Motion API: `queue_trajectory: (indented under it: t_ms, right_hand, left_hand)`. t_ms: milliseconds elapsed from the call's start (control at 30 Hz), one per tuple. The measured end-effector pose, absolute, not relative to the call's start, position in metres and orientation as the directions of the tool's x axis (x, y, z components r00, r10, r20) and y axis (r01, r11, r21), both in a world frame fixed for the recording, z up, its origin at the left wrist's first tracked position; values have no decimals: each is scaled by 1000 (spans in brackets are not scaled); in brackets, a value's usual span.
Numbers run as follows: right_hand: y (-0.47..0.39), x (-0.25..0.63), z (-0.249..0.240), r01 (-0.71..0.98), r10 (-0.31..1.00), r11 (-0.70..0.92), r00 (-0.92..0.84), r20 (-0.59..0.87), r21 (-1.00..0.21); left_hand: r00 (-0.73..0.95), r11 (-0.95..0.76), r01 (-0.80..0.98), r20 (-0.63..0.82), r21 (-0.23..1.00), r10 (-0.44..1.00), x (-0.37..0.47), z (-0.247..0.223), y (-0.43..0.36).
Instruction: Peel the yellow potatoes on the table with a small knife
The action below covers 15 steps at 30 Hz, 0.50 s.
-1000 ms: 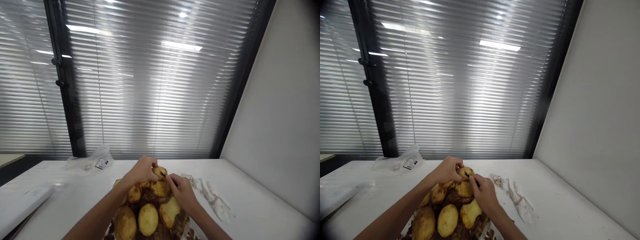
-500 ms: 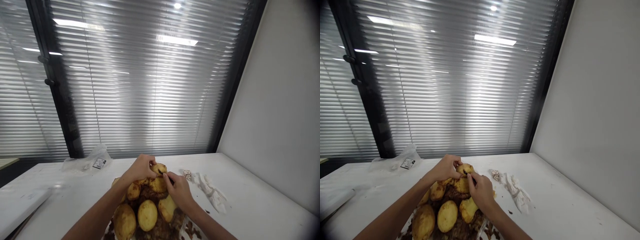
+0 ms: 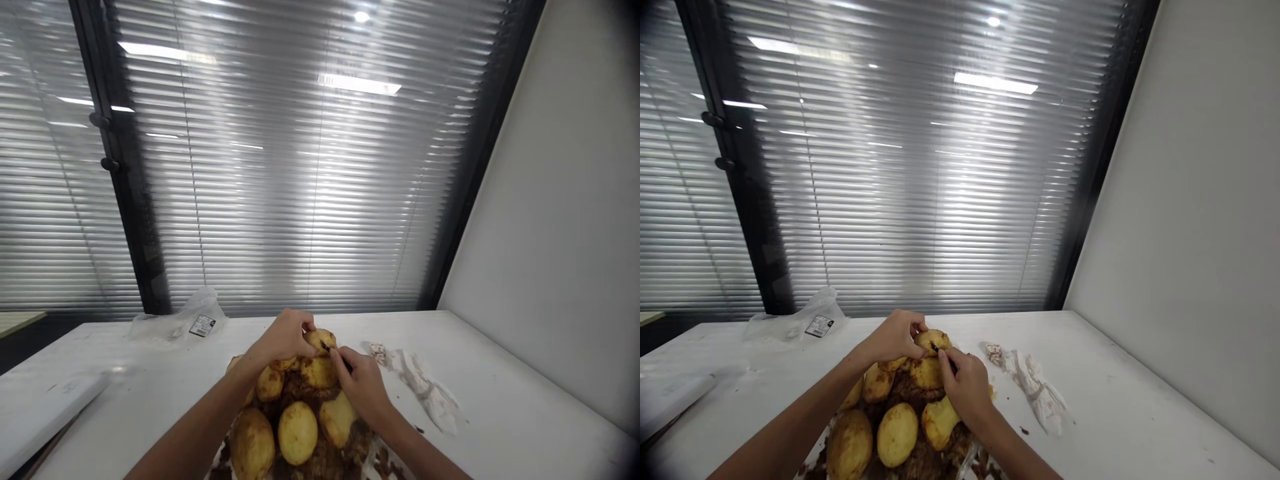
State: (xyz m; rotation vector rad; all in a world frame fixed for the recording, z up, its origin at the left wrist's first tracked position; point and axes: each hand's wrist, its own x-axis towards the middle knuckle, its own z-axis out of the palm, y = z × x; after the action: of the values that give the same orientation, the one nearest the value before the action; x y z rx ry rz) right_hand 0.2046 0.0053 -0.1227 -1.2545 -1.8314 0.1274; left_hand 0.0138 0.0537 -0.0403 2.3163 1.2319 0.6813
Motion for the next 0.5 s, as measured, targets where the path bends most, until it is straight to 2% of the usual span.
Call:
queue_trajectory:
  t_ms: [167, 367, 500]
  right_hand:
    - [12, 215, -125, 754, 799, 382, 21, 601, -534]
    - [10, 214, -122, 710, 805, 464, -88, 587, -530]
    - [12, 218, -120, 744, 805, 410, -24, 593, -528]
  left_hand:
    - [477, -506, 641, 216, 578, 852, 14, -40, 55]
    - [481, -511, 647, 216, 566, 849, 14, -40, 54]
    - [477, -505, 653, 210, 564, 853, 14, -39, 53]
